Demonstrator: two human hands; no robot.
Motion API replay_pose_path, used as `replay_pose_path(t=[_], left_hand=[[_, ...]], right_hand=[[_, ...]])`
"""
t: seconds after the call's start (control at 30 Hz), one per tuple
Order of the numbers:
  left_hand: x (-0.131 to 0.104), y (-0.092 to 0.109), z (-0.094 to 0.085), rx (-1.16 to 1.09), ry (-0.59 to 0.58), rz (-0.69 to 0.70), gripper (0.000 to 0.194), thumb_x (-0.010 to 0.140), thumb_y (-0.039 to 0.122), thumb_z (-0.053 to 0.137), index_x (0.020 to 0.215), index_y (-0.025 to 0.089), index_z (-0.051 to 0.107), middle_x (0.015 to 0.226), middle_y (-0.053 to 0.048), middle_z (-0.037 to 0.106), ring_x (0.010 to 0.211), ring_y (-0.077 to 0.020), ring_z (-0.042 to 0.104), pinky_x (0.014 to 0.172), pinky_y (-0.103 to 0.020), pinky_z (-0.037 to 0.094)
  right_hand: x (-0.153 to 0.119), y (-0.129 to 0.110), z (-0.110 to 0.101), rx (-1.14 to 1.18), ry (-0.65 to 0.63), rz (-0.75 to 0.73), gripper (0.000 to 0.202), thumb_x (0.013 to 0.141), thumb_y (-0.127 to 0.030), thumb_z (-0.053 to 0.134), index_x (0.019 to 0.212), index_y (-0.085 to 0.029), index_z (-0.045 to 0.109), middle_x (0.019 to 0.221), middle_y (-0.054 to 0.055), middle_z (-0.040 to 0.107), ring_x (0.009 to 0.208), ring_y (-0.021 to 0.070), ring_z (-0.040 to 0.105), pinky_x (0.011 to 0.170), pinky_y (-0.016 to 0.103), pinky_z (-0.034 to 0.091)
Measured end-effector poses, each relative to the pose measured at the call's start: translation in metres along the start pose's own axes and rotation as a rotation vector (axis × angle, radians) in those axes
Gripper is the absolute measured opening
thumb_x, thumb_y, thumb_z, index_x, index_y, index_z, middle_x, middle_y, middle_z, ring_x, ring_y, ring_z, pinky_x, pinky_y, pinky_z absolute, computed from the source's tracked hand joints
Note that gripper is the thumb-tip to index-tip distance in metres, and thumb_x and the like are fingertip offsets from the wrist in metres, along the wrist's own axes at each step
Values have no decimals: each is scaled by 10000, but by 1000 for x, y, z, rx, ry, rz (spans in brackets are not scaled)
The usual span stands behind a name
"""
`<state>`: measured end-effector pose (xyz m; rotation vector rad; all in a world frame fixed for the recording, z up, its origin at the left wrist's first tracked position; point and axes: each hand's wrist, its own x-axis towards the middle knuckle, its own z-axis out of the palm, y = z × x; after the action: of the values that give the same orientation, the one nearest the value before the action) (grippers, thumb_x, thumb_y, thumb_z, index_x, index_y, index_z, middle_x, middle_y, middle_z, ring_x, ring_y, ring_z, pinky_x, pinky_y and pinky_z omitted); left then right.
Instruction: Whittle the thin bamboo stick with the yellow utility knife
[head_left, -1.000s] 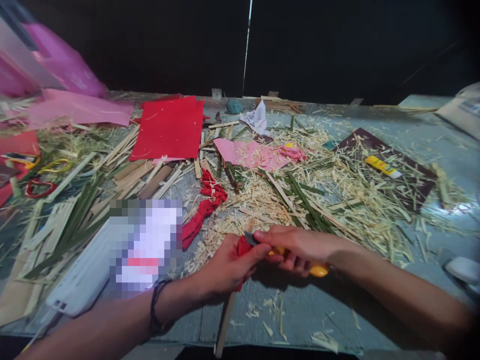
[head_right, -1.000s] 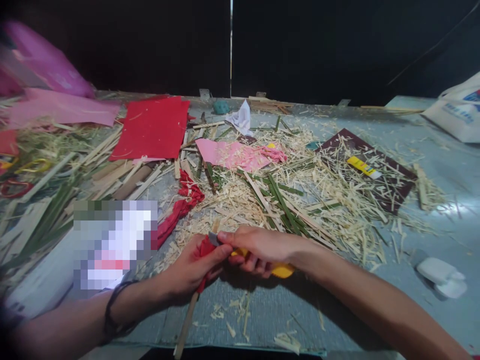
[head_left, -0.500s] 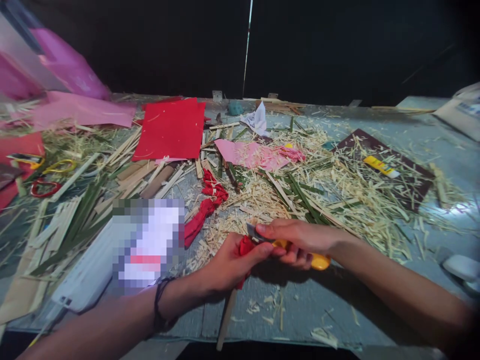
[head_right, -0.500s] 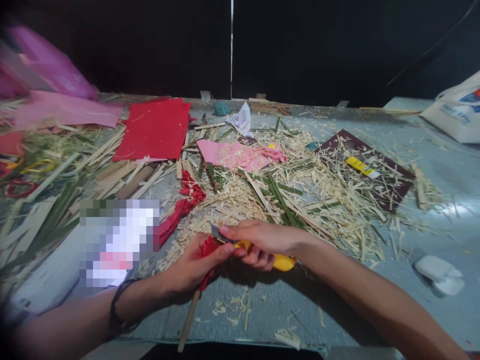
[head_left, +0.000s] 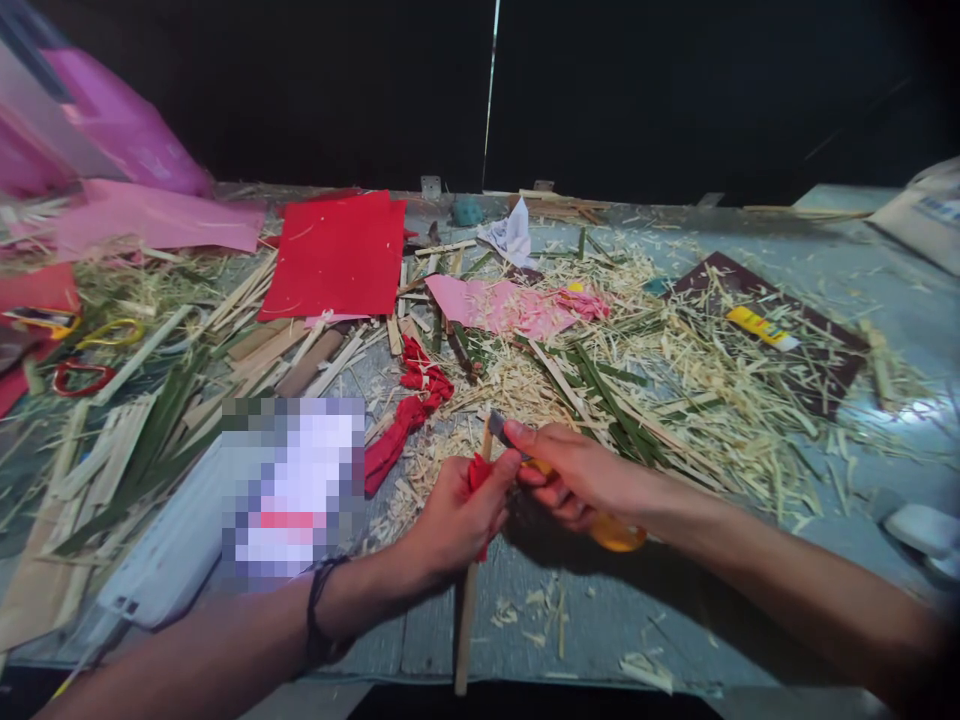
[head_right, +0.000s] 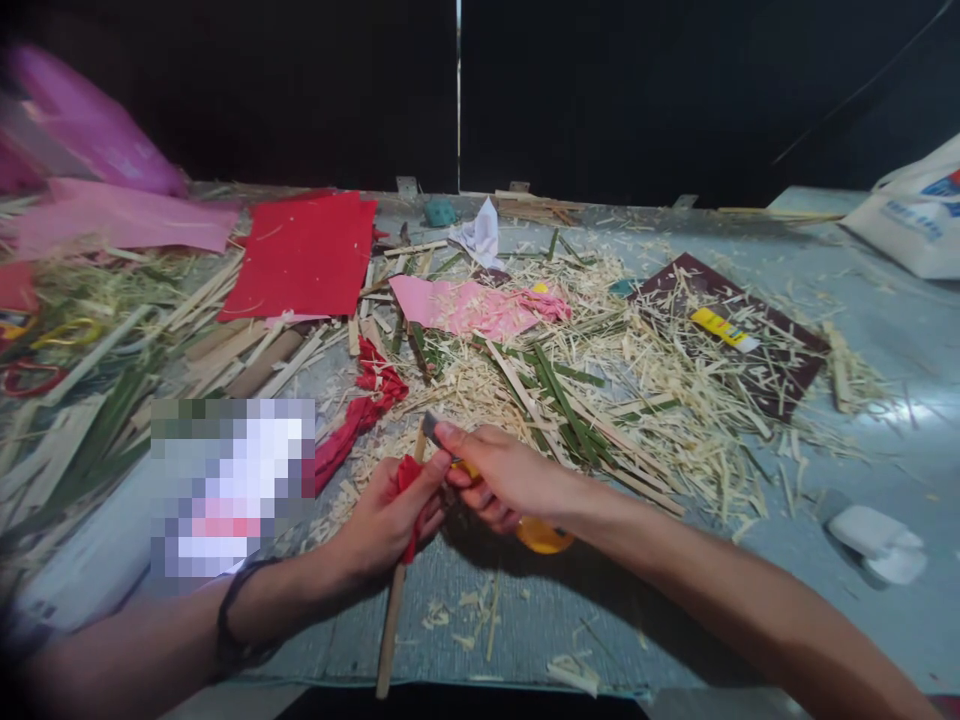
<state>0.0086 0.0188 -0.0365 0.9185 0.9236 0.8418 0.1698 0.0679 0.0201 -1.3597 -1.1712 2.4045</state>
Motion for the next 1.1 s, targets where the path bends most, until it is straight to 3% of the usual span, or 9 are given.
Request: replay_pose_path(t=[0.13, 0.23, 0.33, 0.43, 0.57, 0.7, 0.97, 1.1], left_hand=[[-3, 2, -5, 17, -95, -61, 631, 958, 613, 534, 502, 194, 414, 397, 72, 347, 366, -50, 273, 398, -247, 153], [-8, 6, -7, 21, -120, -114, 598, 944, 602, 565, 531, 191, 432, 425, 74, 360, 383, -52, 285, 405, -246, 166], [-10, 8, -6, 13, -107, -130, 541, 876, 607, 653, 586, 193, 461, 459, 88, 370, 397, -51, 280, 401, -232, 178], [-10, 9, -5, 51, -120, -135, 536, 830, 625, 689, 595, 196, 468, 448, 97, 363, 387, -51, 275, 387, -225, 178], [-10, 12, -6, 90, -188, -133, 580, 903, 608, 611, 531, 196, 443, 409, 82, 355, 371, -54, 277, 390, -236, 180], [-11, 15, -5, 114, -169, -169, 594, 920, 608, 593, 520, 192, 452, 406, 81, 345, 369, -57, 282, 388, -236, 182], [-12, 18, -3, 122, -176, -183, 586, 910, 605, 610, 525, 186, 473, 409, 83, 365, 366, -50, 294, 379, -217, 188], [-12, 18, -3, 109, -176, -215, 590, 900, 621, 613, 525, 196, 448, 385, 86, 367, 348, -52, 293, 357, -212, 182]], right_hand=[[-5, -5, -8, -78, -68, -4, 619, 911, -762, 488, 660, -205, 387, 469, -109, 251, 379, 40, 156, 339, 146, 139], [-7, -5, -11, -120, 38, -167, 511, 882, -658, 642, 751, -194, 472, 551, -94, 336, 428, 47, 222, 373, 152, 175], [-4, -3, -7, -236, 140, -375, 385, 842, -506, 760, 920, -177, 574, 675, -46, 501, 529, 74, 391, 461, 179, 304], [-3, -4, -3, -336, 130, -415, 354, 822, -460, 780, 834, -154, 604, 695, -16, 544, 611, 102, 460, 545, 211, 361], [-8, -8, -8, -336, 171, -421, 373, 852, -495, 739, 795, -155, 594, 622, -46, 471, 529, 77, 372, 478, 204, 285], [-14, -11, -16, -282, 204, -414, 373, 916, -518, 655, 792, -180, 556, 532, -98, 311, 441, 64, 238, 410, 206, 196], [-20, -19, -11, -252, 277, -404, 402, 816, -526, 759, 891, -162, 604, 547, -95, 382, 429, 55, 292, 388, 189, 263], [-27, -23, -17, -311, 294, -452, 361, 848, -495, 745, 900, -158, 627, 547, -93, 364, 430, 52, 276, 385, 193, 228]])
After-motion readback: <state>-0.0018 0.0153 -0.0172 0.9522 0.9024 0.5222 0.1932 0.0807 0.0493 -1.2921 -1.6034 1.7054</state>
